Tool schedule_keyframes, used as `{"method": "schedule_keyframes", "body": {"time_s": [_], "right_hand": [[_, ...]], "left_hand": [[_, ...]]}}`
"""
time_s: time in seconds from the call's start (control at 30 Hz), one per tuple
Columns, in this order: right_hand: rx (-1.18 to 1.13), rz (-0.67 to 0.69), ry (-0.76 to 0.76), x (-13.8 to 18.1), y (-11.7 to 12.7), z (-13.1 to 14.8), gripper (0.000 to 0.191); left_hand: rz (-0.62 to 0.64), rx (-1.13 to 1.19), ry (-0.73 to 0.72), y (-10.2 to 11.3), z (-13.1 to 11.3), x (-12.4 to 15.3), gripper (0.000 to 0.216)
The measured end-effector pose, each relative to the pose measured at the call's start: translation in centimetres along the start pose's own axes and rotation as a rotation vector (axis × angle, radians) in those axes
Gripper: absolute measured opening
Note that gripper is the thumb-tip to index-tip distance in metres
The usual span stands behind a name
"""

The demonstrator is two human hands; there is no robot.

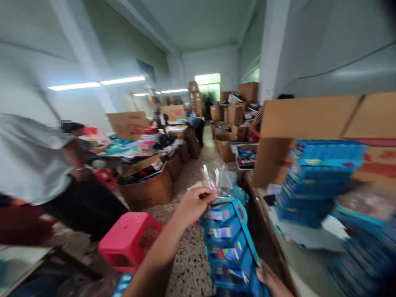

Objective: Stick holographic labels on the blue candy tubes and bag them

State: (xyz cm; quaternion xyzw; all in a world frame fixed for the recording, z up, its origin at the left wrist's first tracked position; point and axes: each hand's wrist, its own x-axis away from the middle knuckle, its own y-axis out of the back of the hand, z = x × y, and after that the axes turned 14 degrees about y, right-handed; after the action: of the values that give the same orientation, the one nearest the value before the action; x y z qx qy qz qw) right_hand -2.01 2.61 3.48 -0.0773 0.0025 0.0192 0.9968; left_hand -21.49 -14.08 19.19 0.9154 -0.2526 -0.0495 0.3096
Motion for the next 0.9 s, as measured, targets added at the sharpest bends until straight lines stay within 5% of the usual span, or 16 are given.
{"method": "schedule_keyframes", "body": {"time_s": [0.13, 0.27, 0.47, 0.8, 0.9], "right_hand": [[-0.166, -0.137, 0.031, 0.8, 0.8, -1.9, 0.097], [-0.133, -0.231, 0.023, 1.4, 1.0, -1.5, 0.092], [-0.127, -0.120, 0.117, 2.0, 0.4, 2.5, 0.071], [-0.108, -0.200, 0.095, 2.8, 0.3, 2.8, 0.073], [-0.148, -0.208, 0.117, 2.8, -0.1, 2.8, 0.076]], "left_hand": [[0.076, -0.081, -0.045, 0.4, -1.1, -1.7, 0.032], [0.103, -0.204, -0.052, -0.3, -2.5, -3.4, 0.034], [0.160, -0.359, -0.198, -2.1, -4.0, -5.5, 0.052], [0.037, -0.408, -0.358, -5.5, -2.9, -8.3, 0.055], [0.115, -0.512, -0.482, -6.1, -1.9, -9.4, 0.054]]}}
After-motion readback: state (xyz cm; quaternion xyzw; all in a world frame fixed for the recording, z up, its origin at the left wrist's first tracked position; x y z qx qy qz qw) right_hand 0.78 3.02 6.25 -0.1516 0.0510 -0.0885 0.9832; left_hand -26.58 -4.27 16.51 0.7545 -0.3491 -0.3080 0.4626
